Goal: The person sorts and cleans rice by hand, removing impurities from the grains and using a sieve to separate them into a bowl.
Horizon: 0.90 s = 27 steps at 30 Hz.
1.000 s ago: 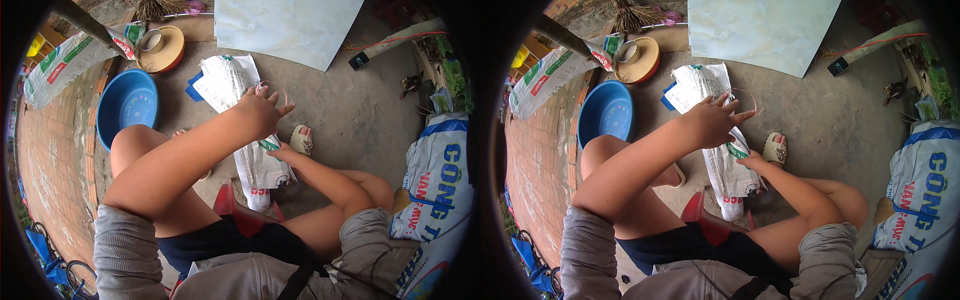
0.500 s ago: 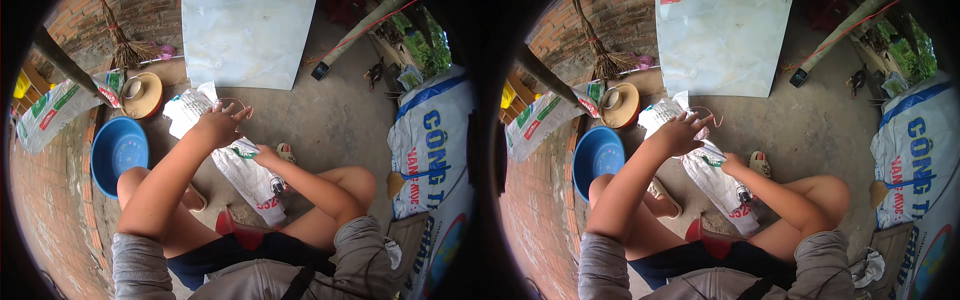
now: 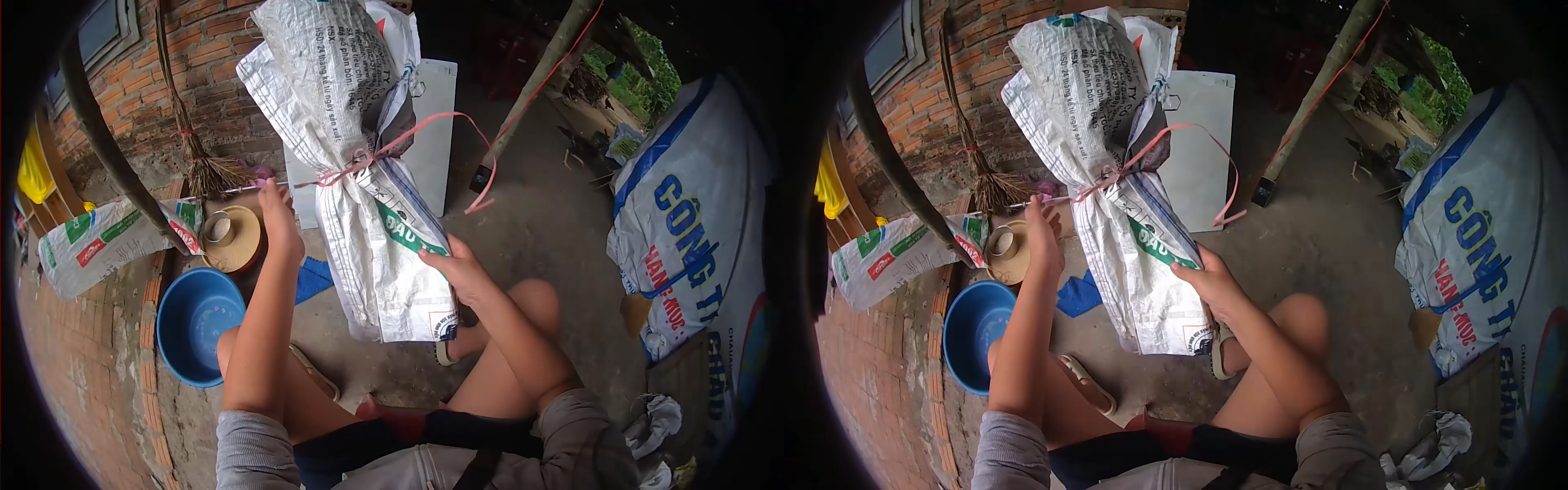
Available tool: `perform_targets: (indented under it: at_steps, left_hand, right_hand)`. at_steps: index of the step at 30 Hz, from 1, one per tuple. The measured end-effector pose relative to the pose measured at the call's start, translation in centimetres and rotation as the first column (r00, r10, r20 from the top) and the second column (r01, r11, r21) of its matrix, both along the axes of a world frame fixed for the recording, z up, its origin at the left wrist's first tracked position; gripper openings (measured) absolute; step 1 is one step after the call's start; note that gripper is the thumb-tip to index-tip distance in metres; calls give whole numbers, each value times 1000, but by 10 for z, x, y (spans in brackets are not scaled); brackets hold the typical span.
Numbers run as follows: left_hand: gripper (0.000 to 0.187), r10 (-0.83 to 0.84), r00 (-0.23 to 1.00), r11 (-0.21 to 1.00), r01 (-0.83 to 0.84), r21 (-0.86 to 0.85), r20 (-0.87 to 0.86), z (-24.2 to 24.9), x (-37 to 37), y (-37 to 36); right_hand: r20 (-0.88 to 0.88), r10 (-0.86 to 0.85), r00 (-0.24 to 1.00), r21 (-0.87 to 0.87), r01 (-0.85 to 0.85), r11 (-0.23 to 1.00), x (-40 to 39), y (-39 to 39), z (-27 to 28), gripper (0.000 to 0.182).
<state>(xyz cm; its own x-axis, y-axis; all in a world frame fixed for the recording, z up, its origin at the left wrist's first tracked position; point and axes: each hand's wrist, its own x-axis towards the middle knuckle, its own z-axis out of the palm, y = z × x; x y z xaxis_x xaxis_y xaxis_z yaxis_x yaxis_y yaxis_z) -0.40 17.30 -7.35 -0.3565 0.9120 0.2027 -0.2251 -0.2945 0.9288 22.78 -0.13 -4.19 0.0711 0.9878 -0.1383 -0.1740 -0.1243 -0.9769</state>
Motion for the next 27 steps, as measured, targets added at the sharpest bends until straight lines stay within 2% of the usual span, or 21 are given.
perform_targets:
  at_steps: [1,2,4,5,6,8,9,10,11,12,13,14,15,17,20,22,24,25,27]
  left_hand:
    - [48,-350,889,896,409,-173,295,-1,1,-2]
    - [51,-544,590,612,765,-198,597,2,1,-6]
    - [55,-684,599,652,758,-20,417,-12,10,-8]
    - [54,-689,673,677,730,-94,270,14,8,-27]
    - [54,-690,677,683,726,-78,258,18,7,-31]
    - [56,-676,736,727,659,-194,-31,21,-7,-34]
    - [59,-724,670,686,669,-286,-166,22,-11,-30]
    - [64,-697,641,715,585,-383,-322,18,-15,-34]
    - [69,-591,728,805,505,-310,-347,47,-2,-68]
    - [73,-605,681,796,493,-351,-413,33,-5,-63]
    - [77,-585,658,805,540,-244,-473,24,-4,-64]
    - [79,-676,584,730,613,-302,-450,20,-8,-64]
    - [80,-671,525,720,629,-293,-523,16,-11,-68]
    - [81,-672,599,730,636,-251,-435,-15,-17,-66]
    - [83,-706,611,687,714,-138,-357,-17,-37,-86]
    - [87,-796,578,602,786,-143,-180,-3,-58,-108]
    - [97,-830,558,557,828,-58,-7,-6,-68,-129]
    - [102,-806,587,584,809,-58,69,-3,-64,-152]
    - [112,-724,658,657,749,-81,207,-15,-45,-190]
  right_hand:
    - [-53,15,998,18,-14,1000,-2,2,-2,42]
    - [-56,19,998,32,-17,999,-2,6,-9,42]
    - [109,82,991,22,-85,996,1,14,-16,48]
    - [140,42,989,46,-49,998,2,16,-9,63]
    - [144,46,989,66,-56,996,8,19,-5,63]
    - [87,137,987,54,-142,988,20,30,-3,67]
    - [63,89,994,91,-94,991,22,34,-2,68]
    - [14,-1,1000,87,0,996,19,38,-4,68]
    - [111,-7,994,175,-12,985,18,42,0,67]
    - [202,-27,979,262,-28,965,17,45,3,66]
    - [279,-44,959,347,-58,936,17,47,0,66]
    - [349,-72,934,426,-89,900,13,49,-5,66]
    - [282,-67,957,426,-62,903,5,48,-10,63]
    - [277,12,961,398,-126,909,-10,42,-12,54]
    - [304,57,951,403,-183,897,-29,27,-15,52]
    - [256,145,956,428,-246,870,-39,5,4,49]
    - [340,230,912,380,-357,853,-42,-19,33,45]
    - [299,291,909,441,-402,803,-41,-18,29,42]
    - [438,366,821,410,-545,731,-31,-5,10,43]
